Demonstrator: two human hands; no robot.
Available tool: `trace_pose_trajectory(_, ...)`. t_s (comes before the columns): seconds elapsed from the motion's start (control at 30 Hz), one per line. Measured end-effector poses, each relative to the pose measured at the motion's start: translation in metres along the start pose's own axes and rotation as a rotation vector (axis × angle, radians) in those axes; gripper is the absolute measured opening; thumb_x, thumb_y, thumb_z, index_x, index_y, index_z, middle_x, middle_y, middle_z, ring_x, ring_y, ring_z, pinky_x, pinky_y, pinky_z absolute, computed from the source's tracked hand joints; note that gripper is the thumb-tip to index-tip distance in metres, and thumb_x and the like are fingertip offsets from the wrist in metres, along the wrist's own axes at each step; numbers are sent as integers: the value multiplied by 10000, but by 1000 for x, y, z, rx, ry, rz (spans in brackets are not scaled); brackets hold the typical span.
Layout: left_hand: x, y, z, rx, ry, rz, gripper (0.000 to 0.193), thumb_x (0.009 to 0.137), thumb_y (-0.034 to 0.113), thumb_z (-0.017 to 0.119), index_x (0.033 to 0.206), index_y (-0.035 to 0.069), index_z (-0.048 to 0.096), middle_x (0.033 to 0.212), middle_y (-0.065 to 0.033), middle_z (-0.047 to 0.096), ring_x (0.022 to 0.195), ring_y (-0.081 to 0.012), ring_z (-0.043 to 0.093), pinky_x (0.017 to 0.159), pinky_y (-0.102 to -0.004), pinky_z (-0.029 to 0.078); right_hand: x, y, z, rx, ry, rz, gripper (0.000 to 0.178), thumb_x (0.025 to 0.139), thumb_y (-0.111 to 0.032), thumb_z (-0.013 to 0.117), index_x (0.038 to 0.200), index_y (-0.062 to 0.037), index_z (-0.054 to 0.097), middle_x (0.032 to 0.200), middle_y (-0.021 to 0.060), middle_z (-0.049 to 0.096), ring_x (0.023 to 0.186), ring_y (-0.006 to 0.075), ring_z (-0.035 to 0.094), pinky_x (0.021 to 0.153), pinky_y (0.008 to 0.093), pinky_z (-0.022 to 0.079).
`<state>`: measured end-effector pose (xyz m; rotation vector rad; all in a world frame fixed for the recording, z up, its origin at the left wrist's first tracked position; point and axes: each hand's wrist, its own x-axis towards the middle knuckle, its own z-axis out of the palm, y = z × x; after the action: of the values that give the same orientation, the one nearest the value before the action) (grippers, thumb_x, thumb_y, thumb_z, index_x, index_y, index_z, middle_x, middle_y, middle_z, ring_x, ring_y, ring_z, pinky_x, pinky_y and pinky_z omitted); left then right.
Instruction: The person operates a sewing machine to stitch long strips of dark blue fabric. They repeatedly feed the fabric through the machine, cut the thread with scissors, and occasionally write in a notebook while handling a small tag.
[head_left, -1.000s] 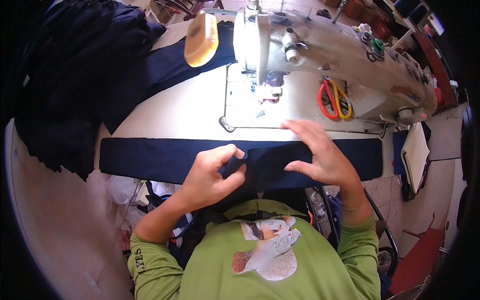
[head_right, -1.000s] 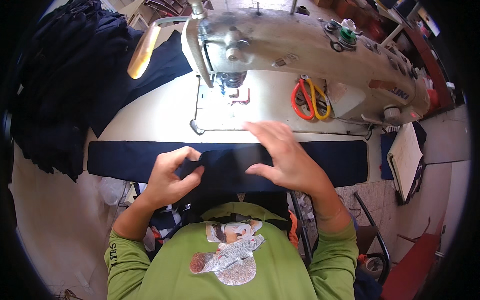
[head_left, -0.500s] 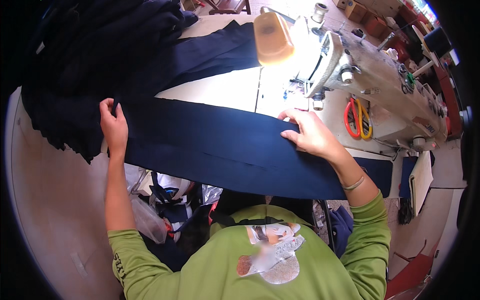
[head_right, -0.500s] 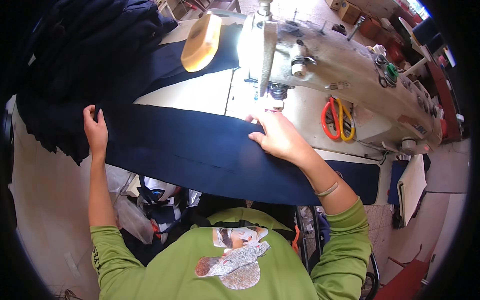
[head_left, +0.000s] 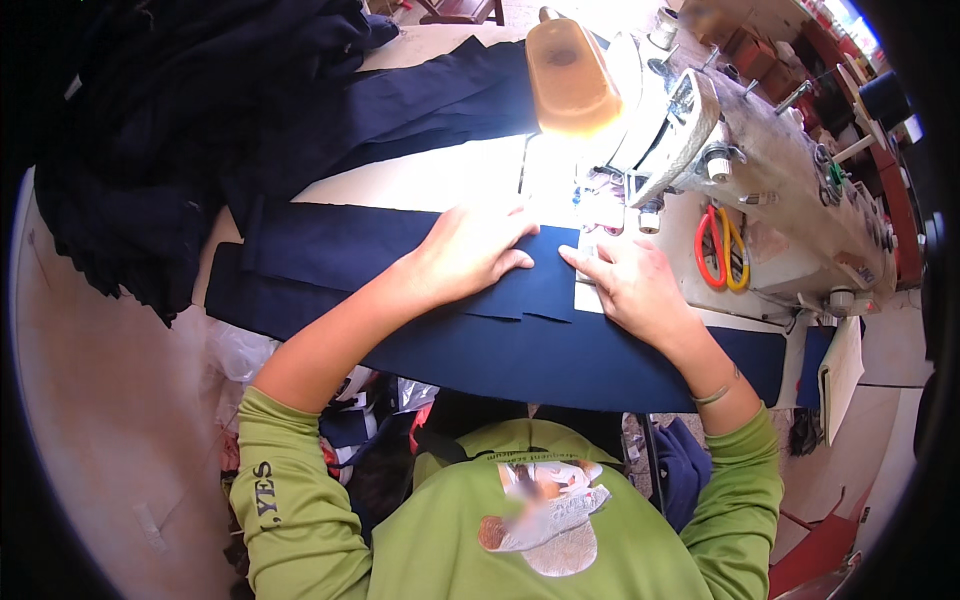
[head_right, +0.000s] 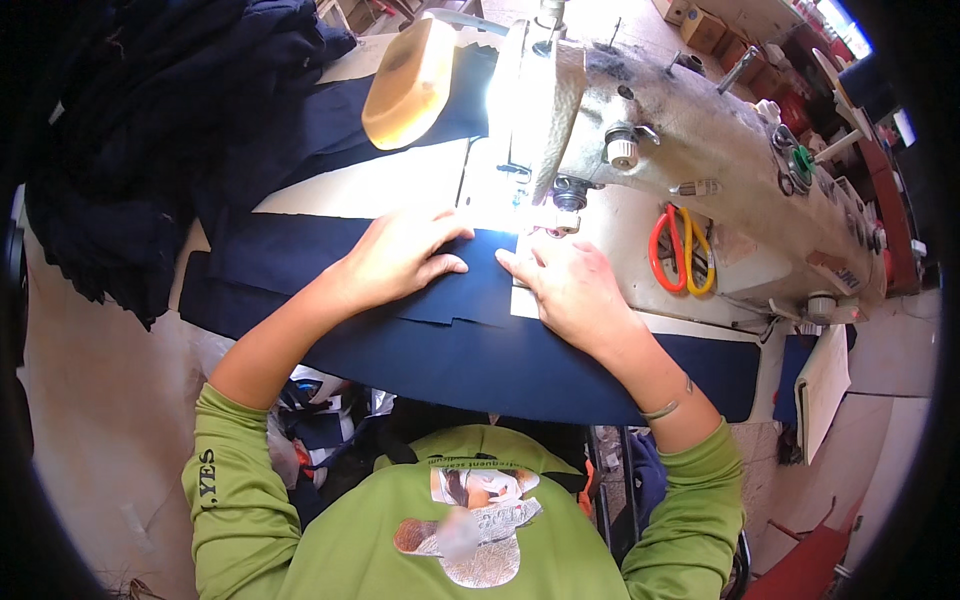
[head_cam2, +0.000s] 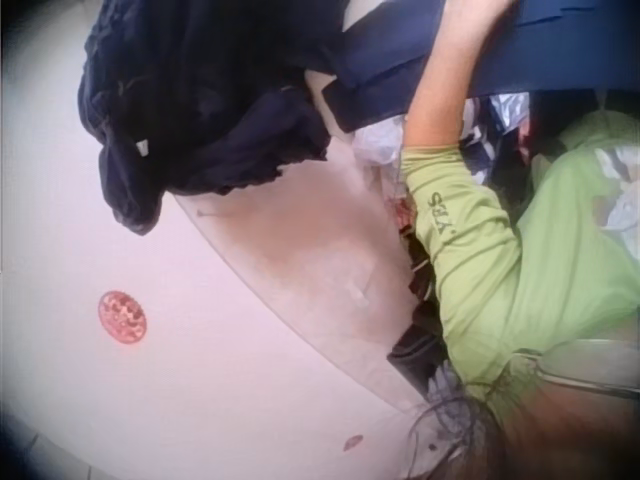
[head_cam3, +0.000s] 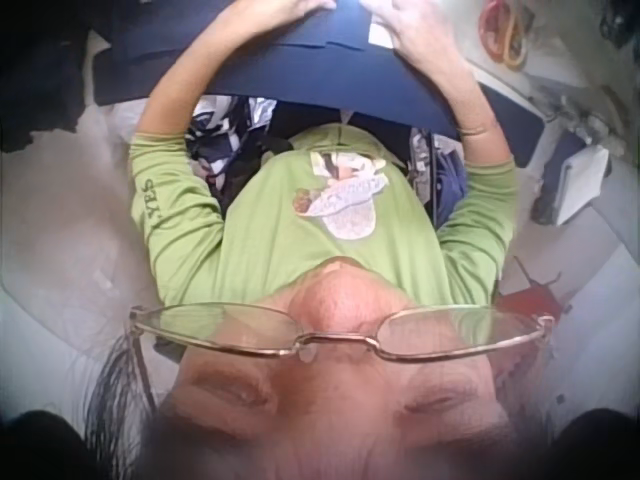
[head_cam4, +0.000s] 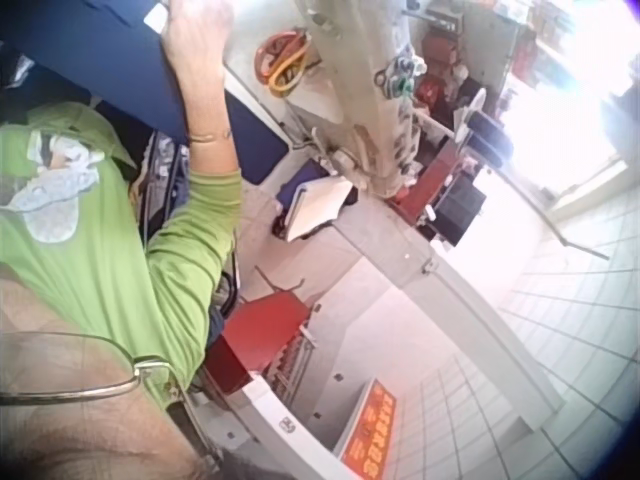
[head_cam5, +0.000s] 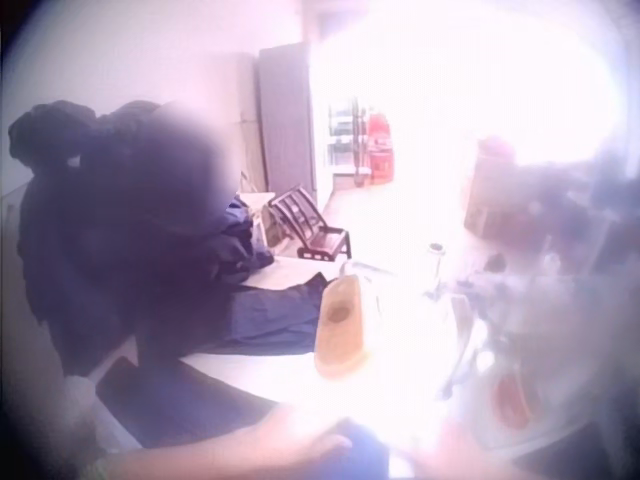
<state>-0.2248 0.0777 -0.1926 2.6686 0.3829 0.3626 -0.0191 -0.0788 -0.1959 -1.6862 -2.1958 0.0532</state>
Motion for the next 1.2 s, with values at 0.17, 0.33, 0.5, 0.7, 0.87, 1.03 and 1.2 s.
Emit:
trace_pose_trajectory(0.17,3,-18,-8,-27,-43,-113,319,770,270,826,907,42,649,784,-104,610,812,-302,607,772,-391,497,-9,7,8,36,71,33,333,824,-81,651,1147,-112,724,813,72,588,801,253,604,745,386,460)
trace_pose_trajectory(0.33,-1,-13,-16,-182,136,-63,190,830,201,778,884,47,680,783,-81,600,795,-263,570,748,-358,476,-10,6,13,81,128,52,323,840,-227,700,1134,-96,733,883,74,640,855,246,622,781,380,454)
trace_pose_trajectory(0.5,16,9,7,-517,56,-325,222,918,196,719,930,-25,703,781,-77,691,709,-116,587,678,-286,492,-10,5,10,101,78,62,318,844,-286,710,1090,-85,737,937,85,664,896,245,637,801,390,461)
trace_pose_trajectory(0.7,30,5,34,-190,150,-198,196,860,169,763,912,-10,703,802,-153,687,691,-253,663,661,-354,520,-10,6,11,118,171,64,197,850,-208,680,978,-65,724,881,80,664,822,251,638,774,386,469)
trace_pose_trajectory(0.87,31,4,34,-167,146,-182,223,851,190,775,881,-15,691,790,-157,681,676,-282,654,652,-363,518,-13,10,12,144,191,105,184,831,-127,667,986,-47,726,825,73,674,800,245,640,758,380,473)
trace_pose_trajectory(1.03,36,8,27,-105,63,-195,251,858,227,768,862,-8,680,779,-161,671,683,-303,655,647,-374,515,-13,10,14,151,221,63,233,820,-89,663,1040,-61,735,836,62,668,793,230,632,764,370,467)
trace_pose_trajectory(1.2,34,9,28,1,113,-79,207,839,203,761,872,20,670,820,-146,661,752,-328,650,675,-407,514,-14,10,15,70,154,25,261,814,-90,671,1065,-95,742,807,46,624,756,213,604,773,349,450)
